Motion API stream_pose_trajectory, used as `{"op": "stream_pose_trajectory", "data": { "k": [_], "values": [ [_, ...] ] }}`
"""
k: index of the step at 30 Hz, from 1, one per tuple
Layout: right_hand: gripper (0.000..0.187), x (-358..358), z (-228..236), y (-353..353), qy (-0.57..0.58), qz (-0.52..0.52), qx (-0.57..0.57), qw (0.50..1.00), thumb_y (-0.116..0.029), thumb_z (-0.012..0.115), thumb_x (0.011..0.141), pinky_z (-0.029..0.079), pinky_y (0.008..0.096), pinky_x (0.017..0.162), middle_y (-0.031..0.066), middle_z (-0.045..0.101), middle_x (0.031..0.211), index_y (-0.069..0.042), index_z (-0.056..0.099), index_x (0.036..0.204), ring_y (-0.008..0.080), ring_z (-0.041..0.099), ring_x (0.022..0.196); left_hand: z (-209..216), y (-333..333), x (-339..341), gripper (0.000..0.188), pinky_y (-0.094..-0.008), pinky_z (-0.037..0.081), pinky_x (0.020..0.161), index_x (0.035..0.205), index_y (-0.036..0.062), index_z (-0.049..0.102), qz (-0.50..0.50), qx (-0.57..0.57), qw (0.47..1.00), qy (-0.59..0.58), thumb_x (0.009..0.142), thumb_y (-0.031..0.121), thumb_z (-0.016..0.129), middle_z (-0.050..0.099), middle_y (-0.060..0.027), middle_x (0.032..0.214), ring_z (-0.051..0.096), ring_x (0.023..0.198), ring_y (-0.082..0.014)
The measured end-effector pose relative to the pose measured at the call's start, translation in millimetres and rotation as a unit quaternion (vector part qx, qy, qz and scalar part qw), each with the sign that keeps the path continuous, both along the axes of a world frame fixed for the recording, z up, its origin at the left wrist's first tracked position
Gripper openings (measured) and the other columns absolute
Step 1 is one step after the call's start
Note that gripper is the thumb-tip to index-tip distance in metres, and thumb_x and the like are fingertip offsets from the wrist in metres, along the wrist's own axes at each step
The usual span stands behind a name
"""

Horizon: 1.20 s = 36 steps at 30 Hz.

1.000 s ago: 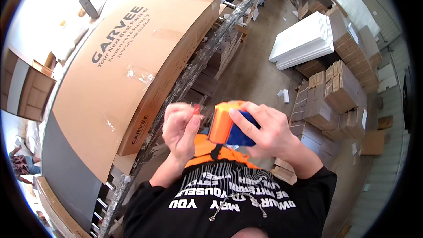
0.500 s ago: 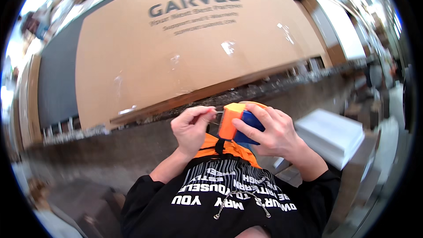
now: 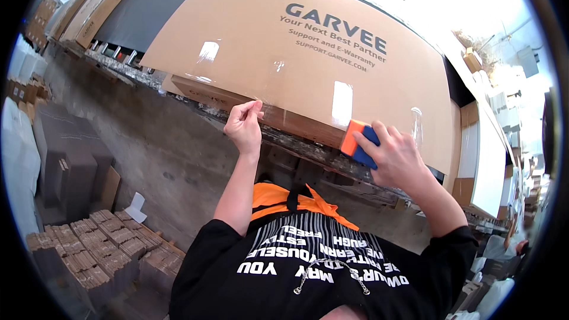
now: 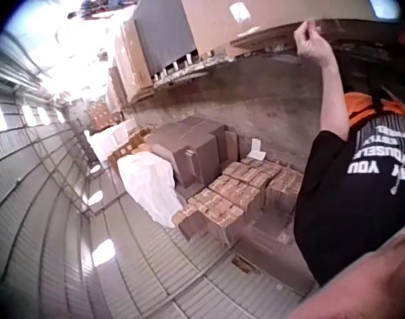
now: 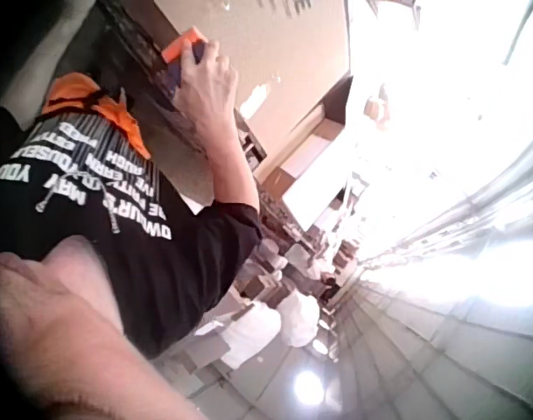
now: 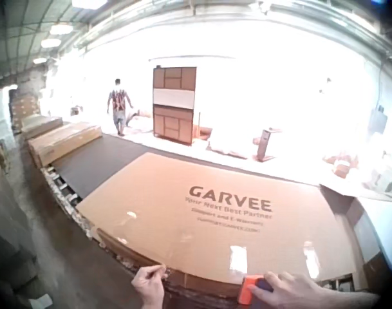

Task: The person seals large cardboard boxes on a packing line using a tape dispenser, moving along the boxes to apply tape to the edges and folds, and then prepares the next box by placing a white foam board inside.

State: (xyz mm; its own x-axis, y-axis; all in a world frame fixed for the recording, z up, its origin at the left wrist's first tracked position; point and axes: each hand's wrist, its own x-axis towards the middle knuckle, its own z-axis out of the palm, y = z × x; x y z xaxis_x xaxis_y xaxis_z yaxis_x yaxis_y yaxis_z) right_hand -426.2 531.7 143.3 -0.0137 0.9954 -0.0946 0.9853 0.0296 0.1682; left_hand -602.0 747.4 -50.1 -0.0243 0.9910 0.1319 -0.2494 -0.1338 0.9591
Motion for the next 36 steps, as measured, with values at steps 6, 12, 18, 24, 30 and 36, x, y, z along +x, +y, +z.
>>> {"op": "stream_pose_trajectory", "data": {
  "k": [6, 12, 18, 24, 30, 36],
  "values": [
    [0.068, 15, -31, 8, -0.017, -0.022, -0.043, 0.999, -0.016, 0.069, 0.060, 0.053, 0.0359, 0.064, 0.0193, 0.057, 0.111, -0.010, 0.061, 0.128, 0.0286, 0.064, 0.081, -9, 11, 22, 0.010, -0.0232, 0.054, 0.056, 0.084, -0.0002, 0.068, 0.009, 0.039, 0.997, 0.073, 0.083, 0.006, 0.076, 0.070, -0.0062, 0.076, 0.064, 0.062, -0.0089],
    [0.068, 15, -37, 10, -0.007, -0.045, -0.071, 0.996, -0.016, 0.069, 0.061, 0.054, 0.0367, 0.066, 0.0185, 0.056, 0.109, -0.010, 0.060, 0.128, 0.0292, 0.064, 0.081, -18, 17, 26, 0.007, -0.0226, 0.054, 0.054, 0.086, -0.0004, 0.069, 0.005, 0.094, 0.992, 0.078, 0.084, 0.004, 0.075, 0.071, -0.0069, 0.080, 0.063, 0.063, -0.0081],
    [0.065, 6, -40, 26, -0.002, -0.043, -0.080, 0.996, -0.019, 0.070, 0.061, 0.054, 0.0355, 0.066, 0.0190, 0.059, 0.105, -0.005, 0.061, 0.124, 0.0285, 0.064, 0.081, -22, 22, 20, 0.015, -0.0235, 0.052, 0.056, 0.090, 0.0013, 0.070, 0.042, 0.124, 0.979, 0.157, 0.080, 0.007, 0.079, 0.071, -0.0078, 0.082, 0.063, 0.064, -0.0103],
    [0.051, -8, -56, 40, -0.108, -0.005, -0.126, 0.986, -0.025, 0.070, 0.060, 0.049, 0.0291, 0.059, 0.0217, 0.059, 0.092, 0.004, 0.063, 0.101, 0.0237, 0.062, 0.070, -18, 33, 10, 0.073, -0.0414, 0.041, 0.094, 0.130, 0.0079, 0.048, 0.116, 0.052, 0.935, 0.332, 0.071, 0.027, 0.086, 0.030, -0.0195, 0.143, 0.037, 0.127, -0.0324],
    [0.056, -5, -60, 41, -0.089, -0.004, -0.159, 0.983, -0.028, 0.070, 0.062, 0.049, 0.0289, 0.061, 0.0245, 0.061, 0.092, 0.007, 0.063, 0.106, 0.0258, 0.063, 0.074, 1, 17, 36, 0.049, -0.0524, 0.024, 0.111, 0.132, 0.0055, 0.054, 0.195, 0.386, 0.795, 0.426, 0.091, 0.030, 0.065, 0.043, -0.0178, 0.144, 0.038, 0.133, -0.0409],
    [0.045, -26, -59, 75, -0.050, -0.020, -0.172, 0.984, -0.029, 0.071, 0.069, 0.051, 0.0317, 0.057, 0.0298, 0.062, 0.095, 0.007, 0.072, 0.095, 0.0296, 0.064, 0.078, -42, 4, 58, 0.039, -0.0433, 0.031, 0.109, 0.117, 0.0130, 0.071, -0.015, 0.515, 0.719, 0.467, 0.099, 0.027, 0.039, 0.066, 0.0007, 0.126, 0.055, 0.126, -0.0283]
  ]
}}
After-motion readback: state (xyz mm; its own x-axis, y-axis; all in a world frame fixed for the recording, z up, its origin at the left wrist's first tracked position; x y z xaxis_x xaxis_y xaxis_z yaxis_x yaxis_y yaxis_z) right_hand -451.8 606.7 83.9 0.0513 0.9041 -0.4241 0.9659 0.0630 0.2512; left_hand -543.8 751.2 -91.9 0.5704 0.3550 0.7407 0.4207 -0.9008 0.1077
